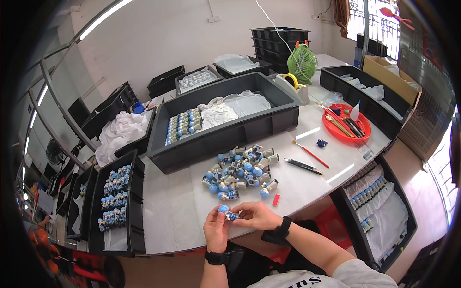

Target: The person assembles small, blue and white miniature figures by hand. They pick up individual components from a tray and the table, connect them together, and place the completed figures into a black tray. The process is repetitive and involves handling multiple small parts.

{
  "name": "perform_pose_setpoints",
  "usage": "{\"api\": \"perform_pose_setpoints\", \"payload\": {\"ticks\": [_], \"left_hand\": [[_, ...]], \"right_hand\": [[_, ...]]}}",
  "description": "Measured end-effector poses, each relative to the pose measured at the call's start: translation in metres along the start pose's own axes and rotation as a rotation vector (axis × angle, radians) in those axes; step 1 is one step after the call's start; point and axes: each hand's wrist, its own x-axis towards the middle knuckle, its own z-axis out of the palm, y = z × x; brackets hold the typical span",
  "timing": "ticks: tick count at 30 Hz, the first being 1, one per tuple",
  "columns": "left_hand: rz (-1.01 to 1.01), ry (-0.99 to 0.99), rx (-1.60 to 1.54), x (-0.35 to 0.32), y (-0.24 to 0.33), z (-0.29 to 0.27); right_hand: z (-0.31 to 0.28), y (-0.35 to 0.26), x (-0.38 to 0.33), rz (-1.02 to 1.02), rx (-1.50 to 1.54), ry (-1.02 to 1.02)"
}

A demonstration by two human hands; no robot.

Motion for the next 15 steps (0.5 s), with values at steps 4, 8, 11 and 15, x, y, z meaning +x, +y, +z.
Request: {"api": "perform_pose_setpoints", "payload": {"ticks": [4,8,11,15], "left_hand": [[-0.008,0.022,0.011,-0.001,0.003,0.001],[-0.057,0.065,-0.062,0.002,0.002,0.001],[-0.059,0.062,-0.054,-0.002,0.005,-0.001],[-0.077,0.045,-0.019,0.002,0.002,-0.002]], "right_hand": [[-0.001,-0.009,0.001,0.082,0.116,-0.028],[-0.004,-0.005,0.001,0.158,0.214,-0.048],[0.001,-0.009,0.001,0.160,0.252,-0.053],[-0.003,-0.009,0.000,0.147,0.250,-0.030]]}}
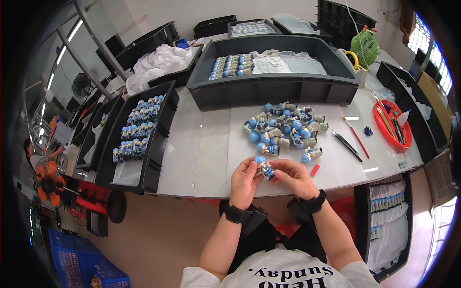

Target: The person assembles small, blue and white miniature figures by hand. They pick up individual components from a tray and the table, connect them together, and place the completed figures into a black tray. The process is repetitive and involves handling multiple small parts.

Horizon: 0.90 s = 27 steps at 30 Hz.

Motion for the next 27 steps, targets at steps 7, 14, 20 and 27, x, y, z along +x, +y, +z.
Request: {"api": "perform_pose_setpoints", "payload": {"ticks": [7,14,20,27], "left_hand": [[0.001,0.006,-0.020,-0.0017,0.0015,-0.0014],[0.029,0.009,-0.033,-0.0006,-0.0003,-0.0005],[0.029,-0.025,-0.045,-0.0024,0.0016,-0.0005],[0.025,-0.035,-0.043,-0.0027,0.0030,-0.0006]], "right_hand": [[0.0019,-0.0009,0.0014,-0.003,-0.019,-0.006],[-0.0004,0.0011,0.0020,-0.016,-0.053,0.008],[-0.0015,0.0047,0.0024,-0.039,-0.064,-0.003],[0.0024,0.0020,0.0015,-0.045,-0.041,0.062]]}}
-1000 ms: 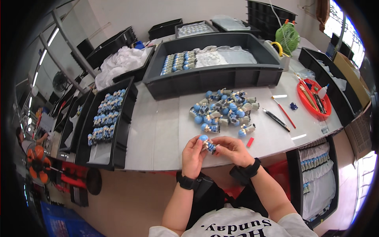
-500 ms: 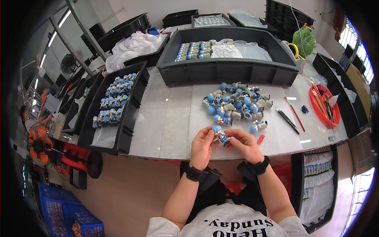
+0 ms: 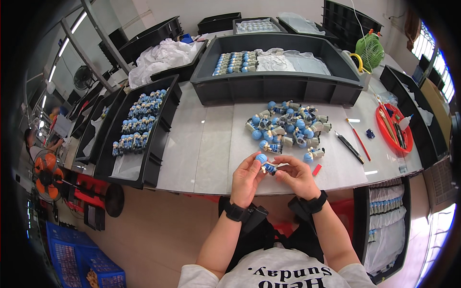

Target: The person assembles small, blue and white miniature figures by hand. They pick up individual components from a tray and the table, connect them together, and place the completed figures into a black tray. The process is repetitive and involves handling multiple small parts.

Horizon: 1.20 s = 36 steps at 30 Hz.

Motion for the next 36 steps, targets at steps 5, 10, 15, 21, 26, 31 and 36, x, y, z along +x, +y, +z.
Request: {"api": "perform_pose_setpoints", "payload": {"ticks": [5,10,15,21,26,31,36], "left_hand": [[0.047,0.001,0.071,-0.001,-0.002,0.002],[0.048,0.020,0.020,-0.001,-0.005,-0.003],[0.050,-0.013,-0.020,-0.003,-0.002,-0.001],[0.052,-0.030,0.027,-0.003,-0.002,-0.001],[-0.006,0.024,0.124,-0.002,0.000,0.004],[-0.007,-0.014,0.121,0.002,-0.004,0.000],[-0.027,-0.013,0.130,0.002,-0.004,0.000]], "right_hand": [[-0.001,0.004,0.002,-0.067,-0.064,0.038],[0.001,0.001,0.001,-0.037,-0.042,0.038],[0.000,0.005,0.001,-0.038,-0.075,0.060],[0.001,0.004,0.001,-0.049,-0.072,0.063],[0.001,0.000,0.000,-0.049,-0.030,0.040],[0.000,-0.001,-0.001,-0.056,0.001,0.002],[-0.002,0.002,-0.001,-0.054,0.001,0.003]]}}
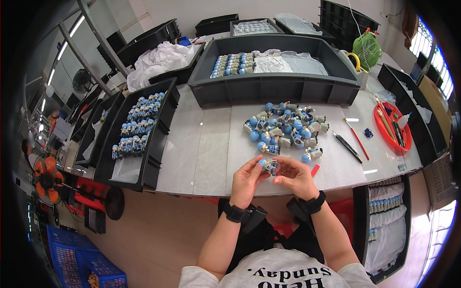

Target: The person assembles small, blue and white miniature figures by hand. They pick up individual components from a tray and the table, connect them together, and place the completed figures into a black tray. The process is repetitive and involves handling multiple small parts.

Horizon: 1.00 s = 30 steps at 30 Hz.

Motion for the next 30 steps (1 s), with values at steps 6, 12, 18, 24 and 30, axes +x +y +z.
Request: {"api": "perform_pose_setpoints", "payload": {"ticks": [6,12,18,24,30], "left_hand": [[-0.002,0.016,-0.022,-0.0010,0.0020,0.0016],[0.063,0.039,-0.108,-0.0052,0.0029,0.0019],[0.118,0.002,-0.119,-0.0059,-0.0006,-0.0020],[0.137,-0.012,-0.128,-0.0064,-0.0014,-0.0030],[0.145,-0.026,-0.132,-0.0068,-0.0019,-0.0038]], "right_hand": [[0.0011,-0.0016,0.0000,0.002,0.004,-0.002],[0.0015,-0.0024,0.0003,0.026,-0.047,0.006],[0.0017,-0.0002,0.0021,0.040,-0.089,0.017],[0.0012,0.0024,0.0024,0.042,-0.100,0.021],[0.0014,0.0011,0.0021,0.041,-0.116,0.018]]}}
